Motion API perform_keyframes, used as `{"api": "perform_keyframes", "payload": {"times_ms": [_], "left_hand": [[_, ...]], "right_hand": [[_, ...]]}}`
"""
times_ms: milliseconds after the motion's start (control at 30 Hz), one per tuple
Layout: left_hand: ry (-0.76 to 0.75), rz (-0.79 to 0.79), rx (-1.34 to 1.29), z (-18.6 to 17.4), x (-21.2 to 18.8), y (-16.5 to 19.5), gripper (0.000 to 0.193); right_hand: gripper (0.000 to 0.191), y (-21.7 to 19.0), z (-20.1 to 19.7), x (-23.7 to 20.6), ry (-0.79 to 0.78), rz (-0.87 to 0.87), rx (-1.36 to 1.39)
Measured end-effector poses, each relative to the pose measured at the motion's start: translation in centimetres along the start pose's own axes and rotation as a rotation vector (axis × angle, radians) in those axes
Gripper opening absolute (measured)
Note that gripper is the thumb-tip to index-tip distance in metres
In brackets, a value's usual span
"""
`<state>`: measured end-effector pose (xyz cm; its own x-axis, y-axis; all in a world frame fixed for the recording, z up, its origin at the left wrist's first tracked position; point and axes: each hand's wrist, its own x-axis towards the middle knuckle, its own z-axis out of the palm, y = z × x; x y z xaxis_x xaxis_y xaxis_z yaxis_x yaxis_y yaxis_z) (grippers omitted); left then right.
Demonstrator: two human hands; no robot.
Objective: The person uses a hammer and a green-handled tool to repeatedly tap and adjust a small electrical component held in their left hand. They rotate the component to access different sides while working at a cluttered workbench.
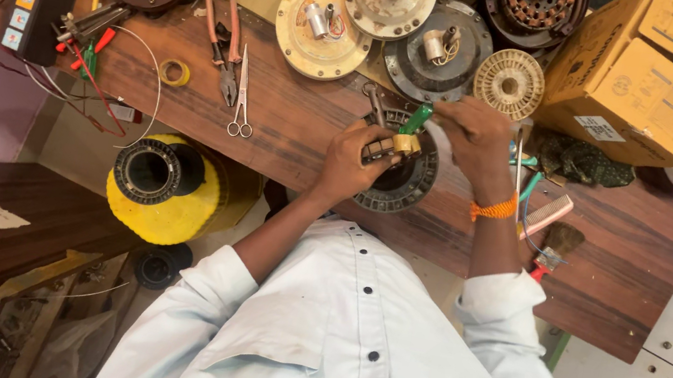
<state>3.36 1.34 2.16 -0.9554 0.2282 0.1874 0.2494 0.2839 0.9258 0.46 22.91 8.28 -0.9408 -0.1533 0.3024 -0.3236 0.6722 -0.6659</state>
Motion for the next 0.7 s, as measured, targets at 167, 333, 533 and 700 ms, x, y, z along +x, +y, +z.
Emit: {"api": "perform_keyframes", "payload": {"times_ms": [167, 333, 533, 700], "left_hand": [[-0.108, -0.128, -0.286, 0.0, 0.2, -1.2, 0.045], [-0.287, -0.424, -1.24, -0.9, 0.6, -2.1, 0.077], [-0.221, -0.281, -0.857, -0.2, 0.3, -2.4, 0.09], [-0.118, -0.123, -0.81, 0.9, -0.5, -3.0, 0.086]], "right_hand": [[0.01, 0.0, 1.3, 3.7, -0.259, -0.094, -0.004], [0.018, -0.9, 3.1, 8.4, -0.577, 0.144, -0.138], [0.016, -4.4, -2.1, 11.4, -0.644, 0.18, -0.047], [0.02, -8.9, -5.7, 10.0, -0.556, 0.076, -0.226]]}}
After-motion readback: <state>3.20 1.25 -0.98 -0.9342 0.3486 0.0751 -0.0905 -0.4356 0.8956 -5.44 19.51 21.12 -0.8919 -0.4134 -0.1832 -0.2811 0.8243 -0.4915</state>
